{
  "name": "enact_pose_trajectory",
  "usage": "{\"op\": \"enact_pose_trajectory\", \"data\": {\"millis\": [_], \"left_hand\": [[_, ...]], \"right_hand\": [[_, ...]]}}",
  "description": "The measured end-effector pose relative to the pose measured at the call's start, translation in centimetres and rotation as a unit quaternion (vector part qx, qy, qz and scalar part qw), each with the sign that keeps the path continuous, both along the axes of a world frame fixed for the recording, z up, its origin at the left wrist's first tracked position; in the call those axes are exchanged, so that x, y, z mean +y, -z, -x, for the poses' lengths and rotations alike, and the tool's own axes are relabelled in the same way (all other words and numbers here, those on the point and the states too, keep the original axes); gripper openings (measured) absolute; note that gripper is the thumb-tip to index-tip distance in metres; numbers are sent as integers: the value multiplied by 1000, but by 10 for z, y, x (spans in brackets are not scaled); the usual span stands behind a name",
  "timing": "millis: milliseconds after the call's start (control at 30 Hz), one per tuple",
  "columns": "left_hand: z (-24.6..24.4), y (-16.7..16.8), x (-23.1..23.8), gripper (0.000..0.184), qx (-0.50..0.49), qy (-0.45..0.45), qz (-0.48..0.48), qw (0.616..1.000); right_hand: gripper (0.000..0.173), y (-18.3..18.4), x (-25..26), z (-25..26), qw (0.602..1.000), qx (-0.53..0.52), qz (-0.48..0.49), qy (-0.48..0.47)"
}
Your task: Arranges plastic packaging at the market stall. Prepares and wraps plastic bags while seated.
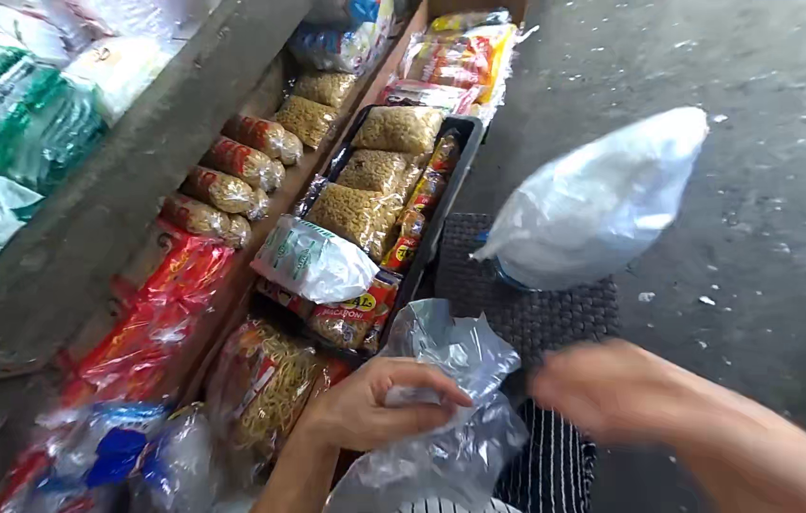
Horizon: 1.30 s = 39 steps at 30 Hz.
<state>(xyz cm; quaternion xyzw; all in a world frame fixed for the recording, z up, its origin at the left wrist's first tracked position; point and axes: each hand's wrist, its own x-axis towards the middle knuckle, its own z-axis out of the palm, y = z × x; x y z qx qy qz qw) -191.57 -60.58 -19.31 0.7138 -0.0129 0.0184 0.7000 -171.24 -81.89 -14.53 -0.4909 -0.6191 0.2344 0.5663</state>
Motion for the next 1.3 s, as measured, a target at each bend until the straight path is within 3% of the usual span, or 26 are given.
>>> {"op": "enact_pose_trajectory", "data": {"millis": [67,100,200,300,367,500,600,733,867,967,1000,1100,1167,1233,1300], "left_hand": [[-2,1,-11,24,-53,20,-11,998],[-1,2,-16,31,-72,21,-7,997],[17,7,-19,59,-106,-14,-4,994],[41,11,-25,67,-99,-93,9,991],[56,7,-27,59,-84,-119,-11,989],[74,-1,-33,15,-75,-149,10,986],[79,-11,-40,12,-92,-155,52,982],[79,-16,-36,6,-74,-76,-27,994],[59,-16,-47,24,-5,-92,2,996],[38,-10,-52,22,27,-91,28,995],[32,-6,-51,17,28,-70,11,997],[13,2,-57,14,29,54,-148,987],[-3,5,-76,21,15,141,-229,963],[-16,9,-93,22,-24,185,-229,955],[-26,12,-93,21,-54,172,-196,964]], "right_hand": [[91,38,19,4,994,-91,58,30],[87,53,21,11,991,-100,84,40],[35,69,12,33,993,-38,101,37],[18,55,-8,58,992,50,84,80],[19,43,-18,74,989,77,76,104],[8,25,-41,97,979,112,80,149],[11,13,-63,107,973,126,72,181],[10,11,-95,106,962,124,55,237],[14,20,-117,85,951,142,55,269],[10,37,-129,67,947,131,104,275],[16,41,-135,61,945,99,135,280],[73,40,-156,43,934,-47,246,256],[87,34,-150,49,934,-111,264,215],[77,35,-128,66,929,-129,305,166],[49,46,-113,73,924,-132,326,153]]}}
